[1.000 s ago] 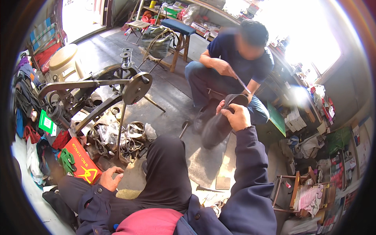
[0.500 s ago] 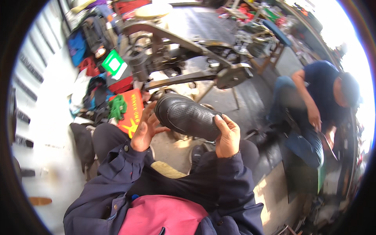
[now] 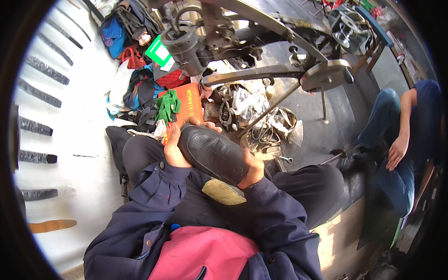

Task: The person operates a manual sewing machine to stitch a black shoe. They hold the shoe in place with one hand while turning the machine's wheel with the other, then remove the shoe to inspect the stitching and reposition it for further sewing.

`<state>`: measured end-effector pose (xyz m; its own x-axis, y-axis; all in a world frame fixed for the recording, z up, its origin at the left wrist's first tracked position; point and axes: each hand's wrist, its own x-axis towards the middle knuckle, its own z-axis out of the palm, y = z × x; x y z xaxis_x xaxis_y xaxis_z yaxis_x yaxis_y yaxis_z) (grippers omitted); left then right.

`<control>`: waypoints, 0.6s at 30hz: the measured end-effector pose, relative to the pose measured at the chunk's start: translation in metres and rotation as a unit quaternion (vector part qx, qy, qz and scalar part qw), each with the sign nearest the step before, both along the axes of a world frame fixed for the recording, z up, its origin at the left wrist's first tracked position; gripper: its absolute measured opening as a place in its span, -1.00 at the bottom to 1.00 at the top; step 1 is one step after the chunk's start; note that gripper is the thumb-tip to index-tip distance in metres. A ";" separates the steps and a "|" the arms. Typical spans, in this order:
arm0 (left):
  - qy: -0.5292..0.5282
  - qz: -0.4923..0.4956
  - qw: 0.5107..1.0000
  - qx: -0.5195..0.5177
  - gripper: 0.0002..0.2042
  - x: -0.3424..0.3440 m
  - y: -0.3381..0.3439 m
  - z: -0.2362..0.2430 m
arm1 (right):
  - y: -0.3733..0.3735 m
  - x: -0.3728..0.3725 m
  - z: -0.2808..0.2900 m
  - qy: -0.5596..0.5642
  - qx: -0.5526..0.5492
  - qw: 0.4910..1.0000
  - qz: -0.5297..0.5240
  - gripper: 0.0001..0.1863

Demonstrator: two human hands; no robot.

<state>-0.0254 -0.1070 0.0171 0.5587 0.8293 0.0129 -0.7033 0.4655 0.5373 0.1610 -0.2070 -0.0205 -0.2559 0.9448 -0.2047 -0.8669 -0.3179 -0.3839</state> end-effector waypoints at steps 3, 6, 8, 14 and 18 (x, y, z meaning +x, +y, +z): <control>-0.020 -0.017 1.000 -0.008 -0.51 0.009 -0.004 -0.002 | -0.001 -0.003 -0.006 0.075 -0.049 0.995 -0.040 -0.03; 0.016 -0.014 1.000 -0.011 -0.48 0.017 -0.003 -0.003 | 0.000 -0.007 -0.006 0.140 0.002 0.989 -0.048 0.03; 0.033 -0.020 0.999 -0.004 -0.47 0.021 -0.001 -0.002 | 0.002 -0.010 -0.007 0.147 -0.011 0.987 -0.068 0.00; 0.052 -0.041 0.998 -0.001 -0.49 0.030 0.004 -0.003 | 0.003 -0.010 -0.023 0.209 -0.043 0.975 -0.064 -0.08; 0.062 -0.046 0.997 0.003 -0.51 0.032 0.004 -0.005 | 0.002 -0.008 -0.025 0.214 -0.017 0.974 -0.065 -0.15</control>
<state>0.0063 -0.1030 0.0123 0.6307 0.7740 -0.0557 -0.5854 0.5217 0.6206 0.1532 -0.2048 -0.0453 -0.2041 0.9694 -0.1364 -0.9789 -0.2018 0.0313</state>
